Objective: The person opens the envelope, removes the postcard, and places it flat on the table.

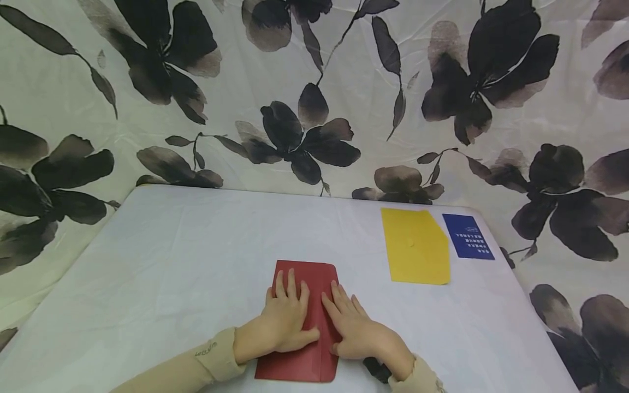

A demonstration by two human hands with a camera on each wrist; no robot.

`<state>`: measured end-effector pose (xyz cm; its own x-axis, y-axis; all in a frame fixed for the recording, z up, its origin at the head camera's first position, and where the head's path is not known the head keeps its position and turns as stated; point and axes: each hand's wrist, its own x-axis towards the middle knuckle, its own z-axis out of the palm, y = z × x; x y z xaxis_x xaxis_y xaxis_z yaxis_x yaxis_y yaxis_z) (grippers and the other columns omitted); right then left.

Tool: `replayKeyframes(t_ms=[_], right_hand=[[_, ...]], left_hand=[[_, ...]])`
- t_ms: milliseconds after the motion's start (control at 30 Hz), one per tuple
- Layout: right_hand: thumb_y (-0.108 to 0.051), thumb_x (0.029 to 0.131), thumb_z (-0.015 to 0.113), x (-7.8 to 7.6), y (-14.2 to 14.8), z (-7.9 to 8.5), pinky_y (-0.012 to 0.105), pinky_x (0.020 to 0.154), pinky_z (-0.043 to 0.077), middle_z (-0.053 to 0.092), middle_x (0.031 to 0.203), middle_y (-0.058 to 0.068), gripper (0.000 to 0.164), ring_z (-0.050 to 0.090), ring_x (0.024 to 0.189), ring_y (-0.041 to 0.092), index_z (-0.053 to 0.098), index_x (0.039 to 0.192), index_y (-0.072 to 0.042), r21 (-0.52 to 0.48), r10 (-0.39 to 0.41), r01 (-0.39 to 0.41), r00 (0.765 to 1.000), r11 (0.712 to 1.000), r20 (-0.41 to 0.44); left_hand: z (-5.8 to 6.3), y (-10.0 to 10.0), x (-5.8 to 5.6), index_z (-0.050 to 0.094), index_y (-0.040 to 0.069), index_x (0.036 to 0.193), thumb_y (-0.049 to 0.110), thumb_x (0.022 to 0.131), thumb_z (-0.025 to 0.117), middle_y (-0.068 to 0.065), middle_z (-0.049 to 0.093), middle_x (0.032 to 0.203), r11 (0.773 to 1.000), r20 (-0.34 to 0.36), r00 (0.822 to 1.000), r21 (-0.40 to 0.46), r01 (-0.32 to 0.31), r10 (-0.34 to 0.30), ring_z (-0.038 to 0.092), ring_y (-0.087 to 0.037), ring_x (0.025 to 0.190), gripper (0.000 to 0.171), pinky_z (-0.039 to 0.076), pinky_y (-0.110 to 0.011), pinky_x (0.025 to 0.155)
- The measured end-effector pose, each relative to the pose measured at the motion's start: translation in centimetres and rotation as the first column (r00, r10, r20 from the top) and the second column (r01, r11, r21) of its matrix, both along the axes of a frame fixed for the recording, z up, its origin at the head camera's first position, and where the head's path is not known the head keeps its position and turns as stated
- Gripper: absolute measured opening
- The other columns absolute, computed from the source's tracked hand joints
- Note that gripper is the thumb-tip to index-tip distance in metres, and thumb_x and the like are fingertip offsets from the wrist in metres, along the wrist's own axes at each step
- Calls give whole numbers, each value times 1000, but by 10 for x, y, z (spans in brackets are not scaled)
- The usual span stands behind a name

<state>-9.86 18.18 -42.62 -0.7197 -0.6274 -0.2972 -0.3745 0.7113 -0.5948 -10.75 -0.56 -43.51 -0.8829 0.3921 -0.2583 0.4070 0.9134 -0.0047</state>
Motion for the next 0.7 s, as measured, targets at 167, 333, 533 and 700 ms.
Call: replayKeyframes(t_ms=[167, 333, 533, 700], right_hand=[[-10, 83, 71, 0, 0, 0, 58, 117, 4, 0, 164, 23, 89, 1, 151, 37, 20, 155, 5, 8, 2, -2, 1000, 1000, 0], [-9, 83, 71, 0, 0, 1, 58, 117, 2, -1, 164, 22, 92, 0, 151, 36, 17, 157, 2, 6, -3, 3, 1000, 1000, 5], [-9, 83, 71, 0, 1, 0, 58, 117, 2, -3, 164, 22, 91, -2, 151, 36, 18, 156, 2, 1, 0, 0, 1000, 1000, 11], [-10, 83, 71, -1, 1, -1, 58, 117, 2, -2, 164, 22, 90, -2, 151, 37, 19, 155, 4, 5, 3, -3, 1000, 1000, 8]], left_hand=[[1, -2, -2, 28, 10, 156, 66, 84, 52, -37, 25, 153, 998, 17, 1000, 62, 8, -10, 24, -59, 137, 95, 42, -65, 96], [0, -3, -2, 32, 24, 156, 60, 85, 52, -40, 23, 151, 992, 33, 999, 121, 21, -25, 22, -63, 136, 82, 40, -69, 95], [0, -4, -3, 41, 27, 148, 53, 85, 53, -41, 23, 150, 984, 47, 998, 178, 29, -37, 21, -66, 134, 69, 39, -72, 93], [0, -6, -4, 42, 30, 148, 51, 86, 54, -42, 21, 151, 976, 64, 997, 216, 26, -41, 18, -66, 135, 67, 37, -73, 94]])
